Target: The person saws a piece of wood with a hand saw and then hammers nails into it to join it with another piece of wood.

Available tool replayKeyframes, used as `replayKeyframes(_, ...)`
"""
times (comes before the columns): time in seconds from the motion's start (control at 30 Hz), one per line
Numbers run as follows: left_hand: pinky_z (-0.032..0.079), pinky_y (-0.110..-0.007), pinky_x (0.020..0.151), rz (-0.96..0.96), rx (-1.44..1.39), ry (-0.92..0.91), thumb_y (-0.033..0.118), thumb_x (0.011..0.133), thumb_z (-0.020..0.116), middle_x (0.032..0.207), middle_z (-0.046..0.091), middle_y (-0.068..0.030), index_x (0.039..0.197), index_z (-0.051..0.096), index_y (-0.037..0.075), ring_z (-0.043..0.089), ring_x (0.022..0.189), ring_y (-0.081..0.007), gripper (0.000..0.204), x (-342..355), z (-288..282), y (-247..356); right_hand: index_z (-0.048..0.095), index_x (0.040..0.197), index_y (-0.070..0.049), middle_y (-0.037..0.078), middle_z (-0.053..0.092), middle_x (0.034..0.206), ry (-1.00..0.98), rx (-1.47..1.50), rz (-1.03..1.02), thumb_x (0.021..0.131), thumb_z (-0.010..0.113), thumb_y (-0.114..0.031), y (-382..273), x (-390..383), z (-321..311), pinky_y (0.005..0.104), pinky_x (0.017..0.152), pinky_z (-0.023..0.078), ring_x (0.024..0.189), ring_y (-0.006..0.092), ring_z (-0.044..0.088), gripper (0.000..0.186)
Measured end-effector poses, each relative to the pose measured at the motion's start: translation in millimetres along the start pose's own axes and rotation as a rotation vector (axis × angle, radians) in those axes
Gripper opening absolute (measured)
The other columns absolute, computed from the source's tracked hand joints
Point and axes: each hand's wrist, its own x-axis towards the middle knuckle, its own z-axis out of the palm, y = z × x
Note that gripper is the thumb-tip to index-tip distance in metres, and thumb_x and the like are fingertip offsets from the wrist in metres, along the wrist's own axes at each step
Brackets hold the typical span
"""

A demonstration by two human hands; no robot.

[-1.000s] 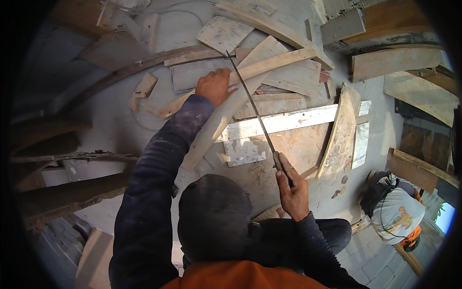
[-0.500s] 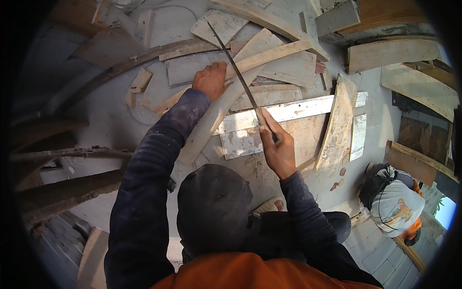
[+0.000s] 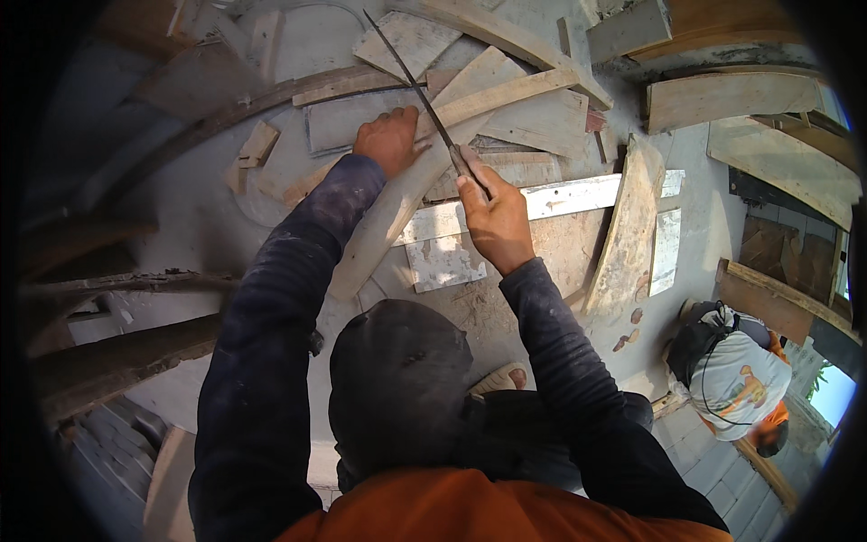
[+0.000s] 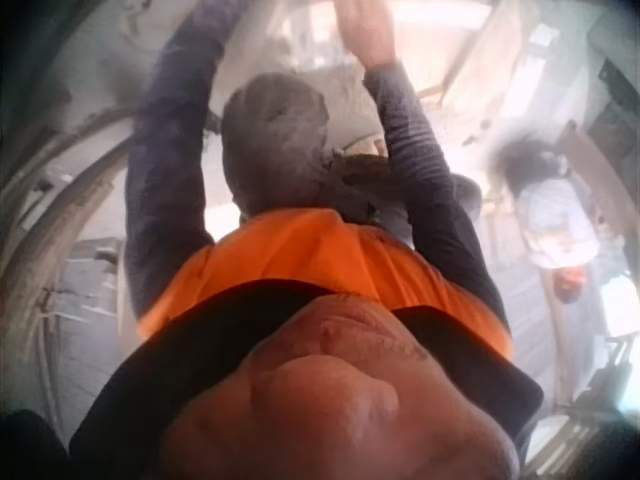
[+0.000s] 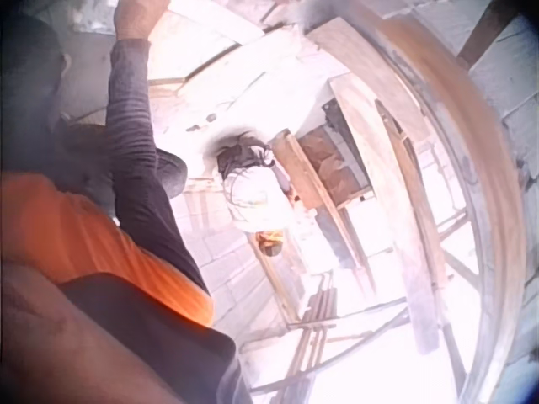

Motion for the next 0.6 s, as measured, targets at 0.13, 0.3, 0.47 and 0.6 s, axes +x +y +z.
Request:
replayKeyframes(0.13,0.056,-0.057,0.095,-0.003,-0.002,-0.019,0.048,0.100,0.073,0.118,0.073,-0.0216,0.126,0.056,0.005,0.073,0.114,-0.0406,0.053,3,0,-1,0.060,0.152,-0.001,0.027,0.069,0.143,0.055,-0.041,0.060,0.110,0.061,-0.019,15,-93,-25,0.0380,0.107,0.054,0.130,0.0339,0.070,0.045)
replayKeyframes(0.3,0.056,-0.057,0.094,0.016,-0.025,-0.007,0.049,0.101,0.073,0.116,0.073,-0.0213,0.125,0.056,0.005,0.073,0.113,-0.0412,0.053,0,4,1,0.063,0.148,0.002,0.030,0.072,0.136,0.079,0.036,-0.058,0.108,0.063,-0.022,4,-16,-7,0.0375,0.105,0.055,0.124,0.0367,0.073,0.046)
replayKeyframes(0.47,0.057,-0.056,0.093,0.024,-0.009,0.026,0.048,0.100,0.073,0.118,0.073,-0.0212,0.123,0.056,0.005,0.072,0.114,-0.0409,0.051,2,1,0,0.061,0.148,0.005,0.027,0.072,0.138,0.022,0.040,0.098,0.109,0.062,-0.018,8,-53,-15,0.0390,0.109,0.053,0.129,0.0355,0.070,0.045)
replayKeyframes(0.6,0.058,-0.054,0.092,0.044,-0.016,0.045,0.047,0.099,0.075,0.116,0.072,-0.0205,0.122,0.056,0.004,0.073,0.111,-0.0410,0.052,4,2,3,0.060,0.153,-0.001,0.027,0.070,0.142,0.057,0.026,0.042,0.110,0.061,-0.016,16,-85,-27,0.0392,0.111,0.052,0.133,0.0336,0.069,0.045)
